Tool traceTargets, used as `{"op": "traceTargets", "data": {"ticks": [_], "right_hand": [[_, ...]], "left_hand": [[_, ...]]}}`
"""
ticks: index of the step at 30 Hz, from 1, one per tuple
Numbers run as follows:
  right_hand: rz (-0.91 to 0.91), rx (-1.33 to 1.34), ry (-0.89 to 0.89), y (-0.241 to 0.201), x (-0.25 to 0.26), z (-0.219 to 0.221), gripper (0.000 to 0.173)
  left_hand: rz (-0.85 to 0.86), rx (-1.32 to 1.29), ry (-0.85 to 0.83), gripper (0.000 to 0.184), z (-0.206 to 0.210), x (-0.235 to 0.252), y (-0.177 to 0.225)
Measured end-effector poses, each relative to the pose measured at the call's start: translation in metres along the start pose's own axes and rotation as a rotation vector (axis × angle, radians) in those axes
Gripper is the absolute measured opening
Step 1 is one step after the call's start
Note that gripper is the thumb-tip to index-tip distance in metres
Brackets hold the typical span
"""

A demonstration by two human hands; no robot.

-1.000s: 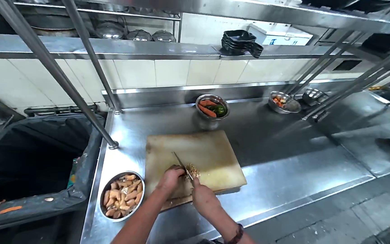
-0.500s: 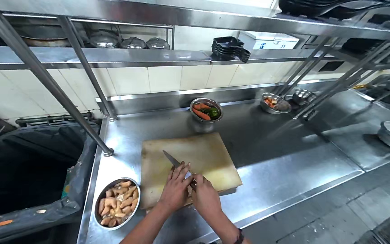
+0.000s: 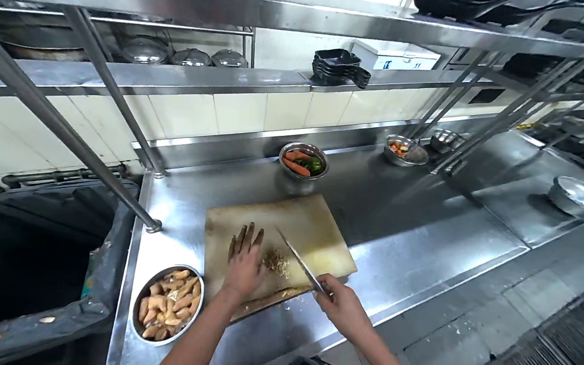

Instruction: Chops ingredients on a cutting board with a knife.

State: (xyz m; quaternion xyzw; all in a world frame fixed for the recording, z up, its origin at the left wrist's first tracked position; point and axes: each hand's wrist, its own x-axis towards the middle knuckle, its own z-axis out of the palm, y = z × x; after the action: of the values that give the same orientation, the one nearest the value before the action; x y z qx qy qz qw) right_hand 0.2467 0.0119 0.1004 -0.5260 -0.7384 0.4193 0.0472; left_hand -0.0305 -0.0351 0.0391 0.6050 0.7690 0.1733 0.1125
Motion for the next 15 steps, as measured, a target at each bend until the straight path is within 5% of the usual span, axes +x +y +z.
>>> {"op": "traceTargets", "data": {"ticks": [3, 6, 15], "right_hand": [[0.146, 0.448, -0.102, -0.013, 0.015, -0.004, 0.030], [0.147, 0.602, -0.150, -0.029, 0.025, -0.005, 0.029], [0.129, 0.623, -0.339, -0.031, 0.007, -0.019, 0.028]], "left_hand": [[0.161, -0.091, -0.134, 0.081, -0.009, -0.020, 0.034], [0.345, -0.105, -0.152, 0.090, 0.002, -0.038, 0.063], [0.223, -0.090, -0.146, 0.098, 0.011, -0.022, 0.045]]}}
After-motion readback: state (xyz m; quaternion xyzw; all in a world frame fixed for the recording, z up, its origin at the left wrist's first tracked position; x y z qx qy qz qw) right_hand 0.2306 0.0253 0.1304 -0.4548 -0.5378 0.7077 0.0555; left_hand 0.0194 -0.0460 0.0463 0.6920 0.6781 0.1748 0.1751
